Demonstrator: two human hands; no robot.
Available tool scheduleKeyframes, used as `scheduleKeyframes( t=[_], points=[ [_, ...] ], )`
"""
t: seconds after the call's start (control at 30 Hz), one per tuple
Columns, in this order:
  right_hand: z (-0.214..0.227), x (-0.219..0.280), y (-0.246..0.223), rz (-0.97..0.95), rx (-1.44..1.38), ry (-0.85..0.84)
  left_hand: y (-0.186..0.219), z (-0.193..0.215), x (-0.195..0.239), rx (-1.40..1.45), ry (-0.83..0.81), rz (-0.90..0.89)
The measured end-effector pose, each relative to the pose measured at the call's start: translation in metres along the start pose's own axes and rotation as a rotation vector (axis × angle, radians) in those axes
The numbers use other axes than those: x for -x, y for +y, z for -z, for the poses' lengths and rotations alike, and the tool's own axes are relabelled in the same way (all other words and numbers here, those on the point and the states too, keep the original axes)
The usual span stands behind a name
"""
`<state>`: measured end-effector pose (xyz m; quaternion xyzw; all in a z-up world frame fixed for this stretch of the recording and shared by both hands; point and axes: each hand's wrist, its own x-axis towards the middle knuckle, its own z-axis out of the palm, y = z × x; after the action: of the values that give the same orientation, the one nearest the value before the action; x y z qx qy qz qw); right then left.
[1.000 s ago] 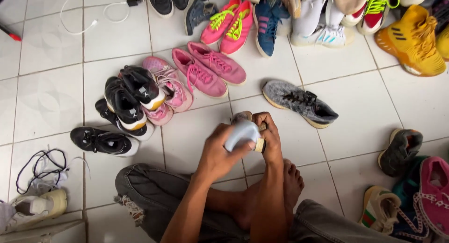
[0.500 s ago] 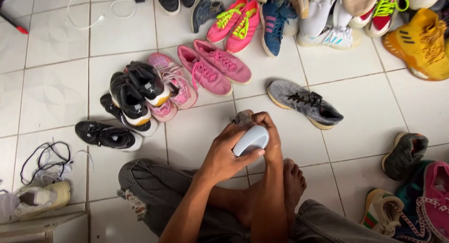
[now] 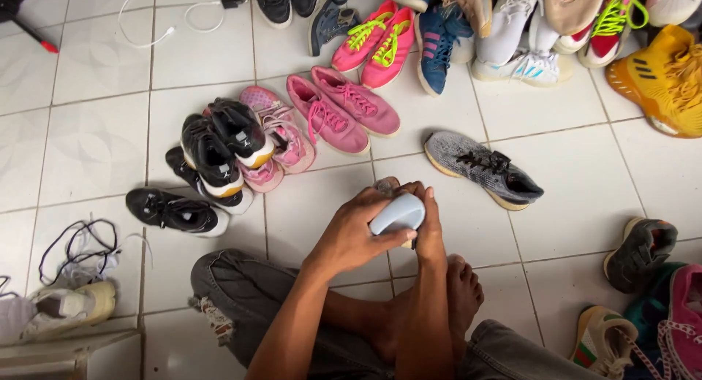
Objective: The person sits on a tiled floor surrounded by various shoes and uses a handheld brush to scrub a grey sneaker. They clean the upper, sole, and sides of the shoe, rotating it to access different areas.
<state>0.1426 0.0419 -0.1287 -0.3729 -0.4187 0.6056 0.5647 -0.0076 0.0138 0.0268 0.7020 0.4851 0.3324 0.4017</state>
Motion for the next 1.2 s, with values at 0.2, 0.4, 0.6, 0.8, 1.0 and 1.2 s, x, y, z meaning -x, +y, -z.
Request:
scheduleKeyframes(
  t=[0.2, 0.4, 0.6, 0.8, 1.0, 1.2],
  points=[
    [-0.004, 0.006, -0.008, 0.014, 0.174, 0.000, -0.002, -0.001, -0.012, -0.016, 0.056, 0.042],
    [-0.006, 0.006, -0.022, 0.024, 0.111, 0.035, -0.003, -0.004, 0.001, 0.118, -0.016, 0.066],
    [-0.001, 0.002, -0.010, 0.025, 0.118, 0.006, -0.016, -0.021, 0.000, -0.025, 0.099, 0.123],
    [-0.010, 0.004, -0.018, 0.023, 0.100, 0.036, -0.022, -0.029, -0.002, -0.096, 0.166, 0.145],
    [-0.003, 0.001, -0.002, 0.067, -0.002, 0.179, 0.007, -0.027, 0.015, 0.003, 0.052, 0.017],
    [-0.006, -0.012, 0.003, 0.028, -0.304, 0.521, -0.036, -0.070, 0.035, -0.062, 0.405, -0.080]
  ],
)
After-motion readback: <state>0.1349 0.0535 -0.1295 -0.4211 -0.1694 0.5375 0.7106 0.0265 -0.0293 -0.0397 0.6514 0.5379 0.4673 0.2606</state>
